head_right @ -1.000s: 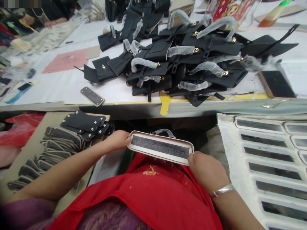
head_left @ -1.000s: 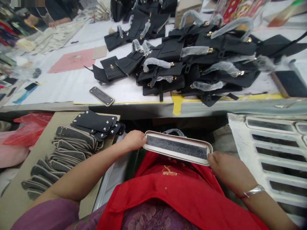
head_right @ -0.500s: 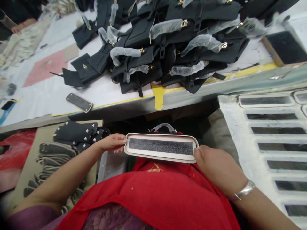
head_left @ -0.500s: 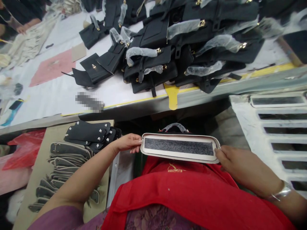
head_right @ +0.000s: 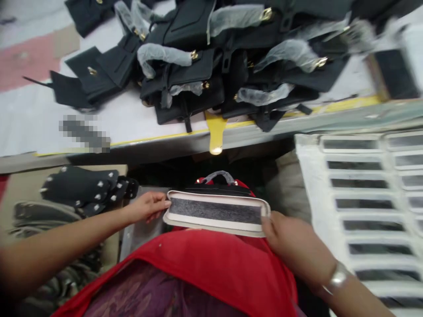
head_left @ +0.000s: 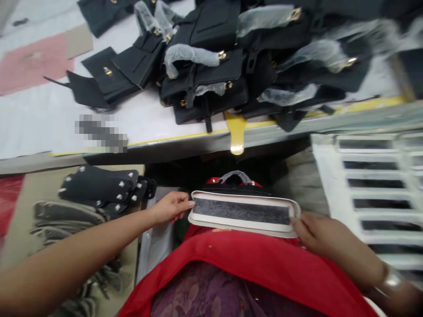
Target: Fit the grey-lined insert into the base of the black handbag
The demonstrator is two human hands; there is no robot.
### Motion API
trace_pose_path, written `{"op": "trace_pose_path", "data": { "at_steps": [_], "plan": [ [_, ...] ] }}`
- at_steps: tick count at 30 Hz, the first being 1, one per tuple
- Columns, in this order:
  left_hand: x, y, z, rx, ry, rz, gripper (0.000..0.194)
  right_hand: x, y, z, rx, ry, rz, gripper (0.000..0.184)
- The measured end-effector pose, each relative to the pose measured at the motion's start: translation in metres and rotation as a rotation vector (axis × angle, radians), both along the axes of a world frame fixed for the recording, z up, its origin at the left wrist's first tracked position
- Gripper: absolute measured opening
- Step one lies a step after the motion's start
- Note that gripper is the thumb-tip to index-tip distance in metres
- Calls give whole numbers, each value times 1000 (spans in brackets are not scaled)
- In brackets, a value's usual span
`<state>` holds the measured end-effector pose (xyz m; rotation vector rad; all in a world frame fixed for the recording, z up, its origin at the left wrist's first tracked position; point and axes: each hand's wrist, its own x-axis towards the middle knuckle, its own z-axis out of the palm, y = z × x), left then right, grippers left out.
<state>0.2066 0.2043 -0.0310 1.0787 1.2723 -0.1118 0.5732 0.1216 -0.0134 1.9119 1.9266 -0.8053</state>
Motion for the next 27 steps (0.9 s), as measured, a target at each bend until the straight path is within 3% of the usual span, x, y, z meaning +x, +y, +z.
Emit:
{"op": "trace_pose_path", "data": {
  "at_steps": [3, 8, 17, 22, 25, 27],
  "plan": [
    [-3, -7, -3, 50, 73, -11, 52, -13, 9, 23, -53, 45, -8, 32],
    [-8, -8, -15, 80, 39, -24, 52, -14, 11, 34, 47, -69, -67, 36],
    [-7, -7, -10, 94, 4, -3, 52, -19, 6, 28, 164, -206, 35, 35],
    [-7, -6, -11, 61, -3, 17, 52, -22, 4, 21, 189, -265, 18, 36],
    [-9, -6, -11, 22, -5, 36, 52, -21, 3, 20, 196, -171, -34, 33],
    [-11, -6, -11, -3, -8, 42, 51, -17, 2, 20, 128, 60, -164, 35]
  ]
}}
